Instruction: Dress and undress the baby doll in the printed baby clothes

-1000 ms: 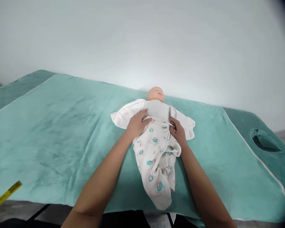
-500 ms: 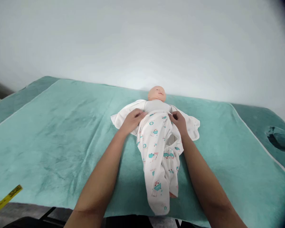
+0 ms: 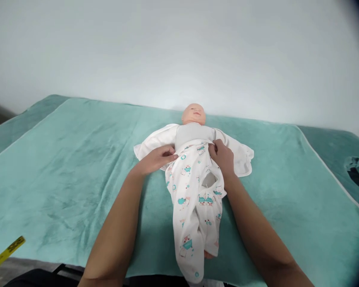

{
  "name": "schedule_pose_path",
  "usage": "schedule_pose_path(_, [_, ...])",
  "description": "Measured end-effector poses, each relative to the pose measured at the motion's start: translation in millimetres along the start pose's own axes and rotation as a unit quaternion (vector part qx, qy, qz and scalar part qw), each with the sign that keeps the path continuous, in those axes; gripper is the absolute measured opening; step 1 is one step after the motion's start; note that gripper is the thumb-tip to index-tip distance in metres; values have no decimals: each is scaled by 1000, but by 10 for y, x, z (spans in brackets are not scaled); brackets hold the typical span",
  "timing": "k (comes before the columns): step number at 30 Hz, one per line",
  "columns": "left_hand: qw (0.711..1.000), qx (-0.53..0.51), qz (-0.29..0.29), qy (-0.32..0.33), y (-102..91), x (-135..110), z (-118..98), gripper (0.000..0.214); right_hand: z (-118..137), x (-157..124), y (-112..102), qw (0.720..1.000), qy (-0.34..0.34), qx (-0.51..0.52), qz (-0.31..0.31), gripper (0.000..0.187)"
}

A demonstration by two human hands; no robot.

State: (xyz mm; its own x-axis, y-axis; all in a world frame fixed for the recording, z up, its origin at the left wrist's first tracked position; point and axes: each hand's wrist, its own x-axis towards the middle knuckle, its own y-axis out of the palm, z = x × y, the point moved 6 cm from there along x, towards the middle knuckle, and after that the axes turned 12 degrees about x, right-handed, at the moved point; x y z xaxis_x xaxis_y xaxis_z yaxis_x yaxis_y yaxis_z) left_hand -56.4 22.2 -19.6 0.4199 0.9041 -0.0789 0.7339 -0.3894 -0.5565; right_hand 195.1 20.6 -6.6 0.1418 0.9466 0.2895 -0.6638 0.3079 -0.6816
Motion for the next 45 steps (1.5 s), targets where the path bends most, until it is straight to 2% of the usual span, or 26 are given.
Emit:
schedule_pose_path(3, [998,-6,-61,-3,10,57,66,35,36,-24,-60,997,-40,-12,-58,22])
schedule_pose_path(6, [982,-3,-187,-22,-4,120,122,29,77,8,-95,990,-95,71,-76,17])
schedule_pose_path(9, [953,-18,-296,-56,4,145,140,25,13,94,-1,973,-62,224,11,22])
schedule_pose_path(11, [941,-45,-323,-90,18,136,136,25,-66,133,71,949,-12,307,70,27])
schedule_pose_path(12, [940,-57,-320,-103,19,125,121,24,-103,142,89,938,4,335,89,29])
schedule_pose_path(14, [951,-77,-279,-109,10,99,67,20,-168,146,95,921,14,368,123,31])
schedule_pose_path(17, [977,-125,-153,-85,4,59,0,25,-277,118,80,894,29,402,196,35])
schedule_pose_path(19, [978,-172,-89,-77,-11,20,14,34,-350,91,58,874,47,414,249,36])
schedule_pose_path(23, [971,-218,-39,-92,-42,-30,93,30,-421,31,10,842,67,403,352,26])
schedule_pose_path(25, [979,-187,-17,-74,-50,-42,55,23,-421,4,-19,826,72,403,388,20])
schedule_pose_path(27, [988,-149,9,-45,-54,-57,-20,22,-404,-16,-49,810,73,415,408,21])
schedule_pose_path(30, [990,-121,65,-37,-27,-94,-79,25,-369,-44,-68,798,75,427,418,30])
schedule_pose_path(32, [991,-107,75,-42,-26,-114,-71,25,-347,-57,-58,800,76,432,409,30])
schedule_pose_path(37, [994,-92,54,-30,-46,-132,-32,21,-312,-62,-29,807,86,451,371,26])
schedule_pose_path(41, [993,-113,41,-1,-44,-125,-48,16,-312,-21,-54,827,78,435,347,14])
schedule_pose_path(45, [995,-104,3,-2,-32,-111,-60,14,-349,33,-46,850,77,428,299,5])
